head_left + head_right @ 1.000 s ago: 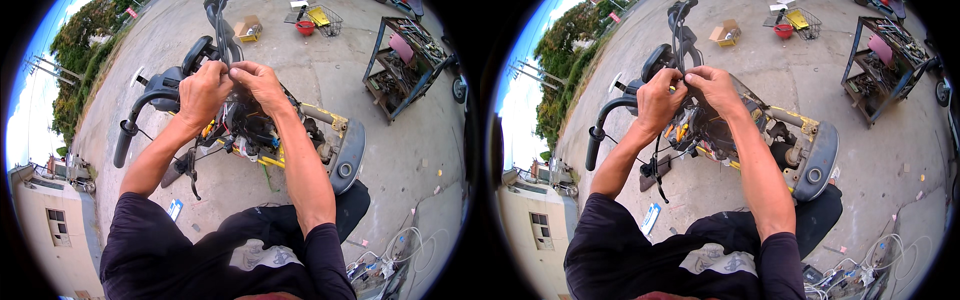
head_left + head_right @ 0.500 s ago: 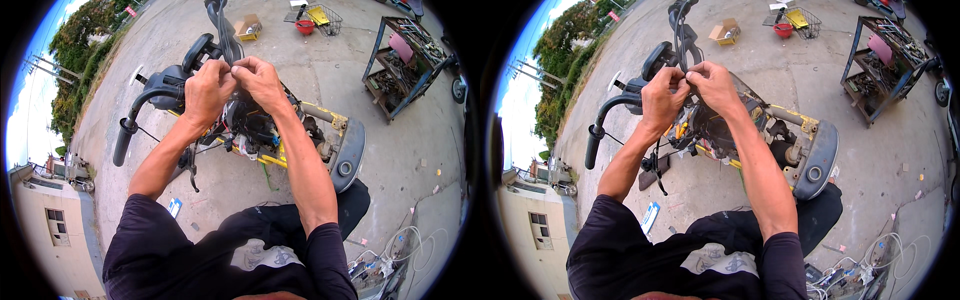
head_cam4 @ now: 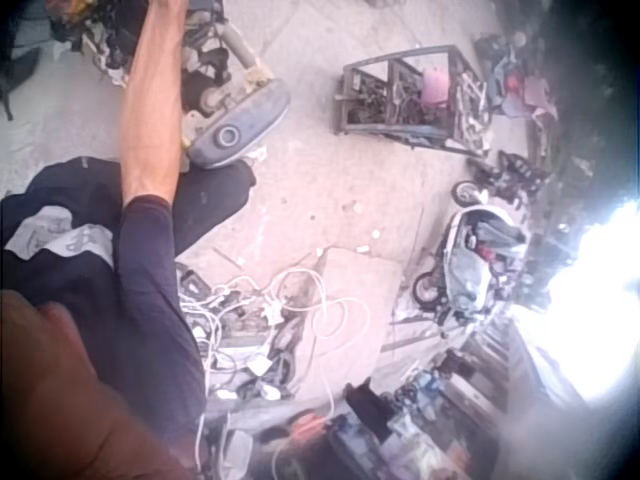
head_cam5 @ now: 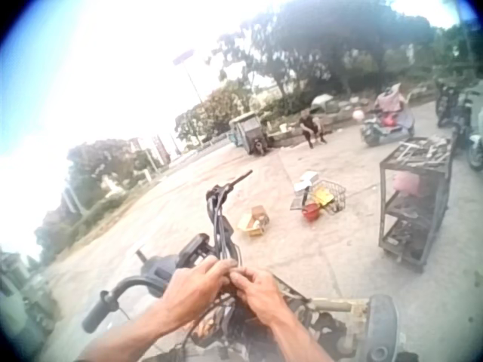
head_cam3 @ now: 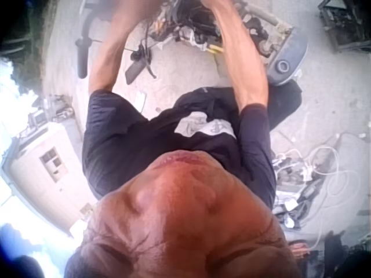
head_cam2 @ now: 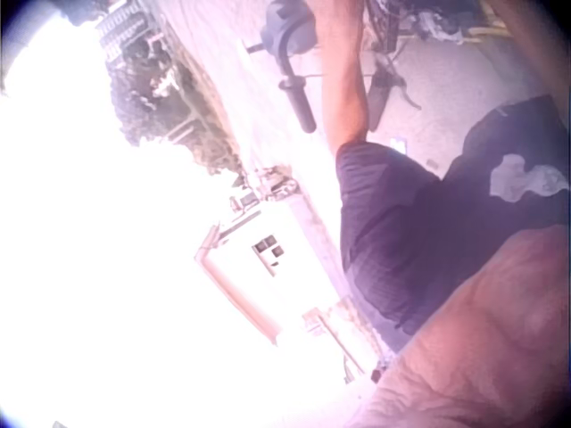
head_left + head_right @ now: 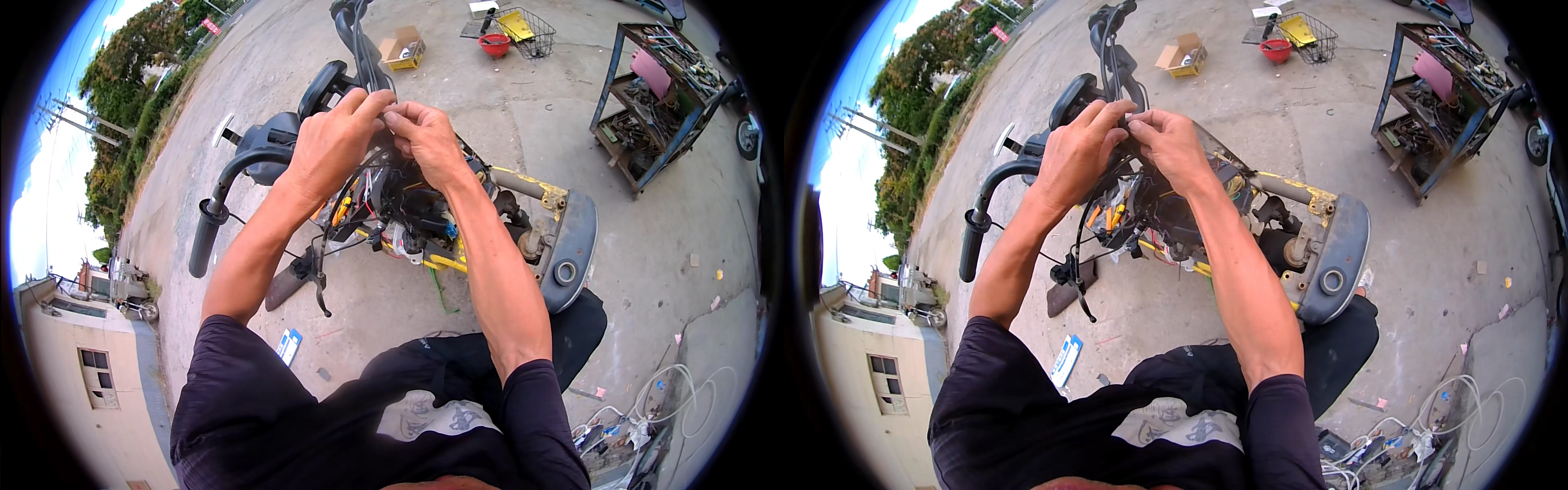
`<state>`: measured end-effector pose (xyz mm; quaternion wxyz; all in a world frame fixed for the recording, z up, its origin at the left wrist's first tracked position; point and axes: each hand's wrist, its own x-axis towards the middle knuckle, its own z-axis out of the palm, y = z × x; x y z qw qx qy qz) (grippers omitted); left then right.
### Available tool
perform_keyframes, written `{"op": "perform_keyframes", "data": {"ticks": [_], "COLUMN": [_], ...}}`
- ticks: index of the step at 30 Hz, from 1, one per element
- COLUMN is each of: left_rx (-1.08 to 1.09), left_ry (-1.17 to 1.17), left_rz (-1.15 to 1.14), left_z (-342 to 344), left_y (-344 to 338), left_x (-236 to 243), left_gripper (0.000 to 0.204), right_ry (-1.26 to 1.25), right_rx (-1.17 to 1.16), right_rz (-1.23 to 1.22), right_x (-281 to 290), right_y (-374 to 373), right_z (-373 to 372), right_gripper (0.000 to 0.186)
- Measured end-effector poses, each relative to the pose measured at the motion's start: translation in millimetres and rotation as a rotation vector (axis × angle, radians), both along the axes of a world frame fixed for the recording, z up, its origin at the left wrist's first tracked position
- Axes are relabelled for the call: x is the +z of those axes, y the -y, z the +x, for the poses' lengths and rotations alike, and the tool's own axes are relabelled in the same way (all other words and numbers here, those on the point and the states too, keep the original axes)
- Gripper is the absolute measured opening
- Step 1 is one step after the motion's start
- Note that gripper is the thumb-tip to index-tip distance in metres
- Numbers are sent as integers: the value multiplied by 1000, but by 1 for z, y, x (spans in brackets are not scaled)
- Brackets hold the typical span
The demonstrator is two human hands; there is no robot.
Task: The person walks to an electric scooter and works on its wiring. They strip the ends of wires, connect them to a blue connector block, and secure the connections with a yellow zip tie. The person then adjusts the handlebar grip and tests the throttle.
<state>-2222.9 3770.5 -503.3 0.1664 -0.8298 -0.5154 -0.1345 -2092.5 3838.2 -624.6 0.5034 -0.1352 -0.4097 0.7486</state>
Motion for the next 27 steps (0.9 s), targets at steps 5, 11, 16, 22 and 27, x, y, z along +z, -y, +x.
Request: {"op": "perform_keyframes", "data": {"ticks": [5, 11, 16, 22, 27], "left_rx": [-17, 108, -79, -110, -59], "left_ry": [-61, -118, -36, 255, 408], "left_rz": [-72, -283, -134, -17, -81], "left_z": [-3, 5, -14, -6, -21], "left_y": [-9, -24, -22, 37, 107], "left_x": [18, 35, 29, 41, 18], "left_gripper": [29, 19, 19, 20, 26], "right_ry": [-80, 97, 290, 542, 557], "right_rx": [19, -196, -311, -514, -573], "right_rz": [-40, 117, 217, 296, 361], "right_x": [-3, 4, 13, 25, 31], "right_y": [5, 12, 21, 2, 12], "right_z": [-2, -4, -8, -14, -14], "right_gripper": [22, 28, 26, 32, 36]}}
